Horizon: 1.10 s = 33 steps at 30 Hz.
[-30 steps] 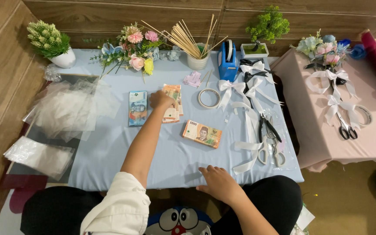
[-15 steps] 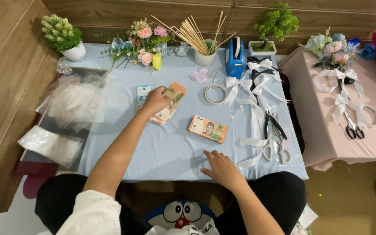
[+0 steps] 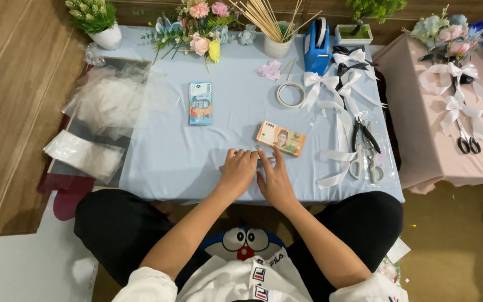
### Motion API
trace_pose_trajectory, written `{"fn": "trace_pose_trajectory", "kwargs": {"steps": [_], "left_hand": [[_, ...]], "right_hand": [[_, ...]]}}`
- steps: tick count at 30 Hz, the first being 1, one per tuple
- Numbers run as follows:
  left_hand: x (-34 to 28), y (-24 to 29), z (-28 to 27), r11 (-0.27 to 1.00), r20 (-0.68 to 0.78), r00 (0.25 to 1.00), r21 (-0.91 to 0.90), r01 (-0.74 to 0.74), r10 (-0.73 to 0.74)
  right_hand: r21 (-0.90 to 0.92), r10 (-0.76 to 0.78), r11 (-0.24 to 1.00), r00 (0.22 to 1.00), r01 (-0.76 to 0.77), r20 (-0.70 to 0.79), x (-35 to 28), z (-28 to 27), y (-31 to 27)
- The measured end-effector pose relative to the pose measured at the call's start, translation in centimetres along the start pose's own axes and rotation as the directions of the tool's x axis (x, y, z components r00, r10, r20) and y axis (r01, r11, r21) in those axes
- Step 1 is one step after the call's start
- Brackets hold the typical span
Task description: The person sits at a low table and wraps individual banknotes in clear plastic sleeves. They pick up a banknote, slide it into a sleeve, and place the wrapped note on the table, repeating this process for several notes.
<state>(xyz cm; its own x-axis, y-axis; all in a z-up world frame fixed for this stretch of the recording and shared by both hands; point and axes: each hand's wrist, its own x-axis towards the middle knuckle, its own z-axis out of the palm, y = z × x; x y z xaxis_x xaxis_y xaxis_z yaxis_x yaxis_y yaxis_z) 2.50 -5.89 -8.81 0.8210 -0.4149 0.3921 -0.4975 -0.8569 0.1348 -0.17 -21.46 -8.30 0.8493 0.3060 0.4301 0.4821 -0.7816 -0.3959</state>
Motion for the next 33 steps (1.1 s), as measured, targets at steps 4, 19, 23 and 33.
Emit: {"fn": "trace_pose_trajectory", "kwargs": {"steps": [4,19,23,33], "left_hand": [[-0.7,1.3,-7.1,0.961,0.093,0.957,0.05,0.271,-0.275],[-5.1,-1.7,-1.1,0.279,0.125,0.768,-0.885,0.372,-0.628],[-5.6,-1.9,0.1,0.286,0.162,0.759,-0.86,0.422,-0.63],[-4.6,-1.5,-1.3,0.294,0.259,0.743,-0.8,0.522,-0.617]], "right_hand": [[0.071,0.02,0.997,1.0,-0.021,0.016,-0.5,1.5,0.6],[0.703,0.383,0.638,0.921,-0.315,0.065,-1.3,3.1,1.2],[0.753,0.426,0.544,0.895,-0.37,0.132,-1.7,4.1,2.0],[0.78,0.438,0.464,0.875,-0.419,0.209,-1.6,4.4,1.6]]}}
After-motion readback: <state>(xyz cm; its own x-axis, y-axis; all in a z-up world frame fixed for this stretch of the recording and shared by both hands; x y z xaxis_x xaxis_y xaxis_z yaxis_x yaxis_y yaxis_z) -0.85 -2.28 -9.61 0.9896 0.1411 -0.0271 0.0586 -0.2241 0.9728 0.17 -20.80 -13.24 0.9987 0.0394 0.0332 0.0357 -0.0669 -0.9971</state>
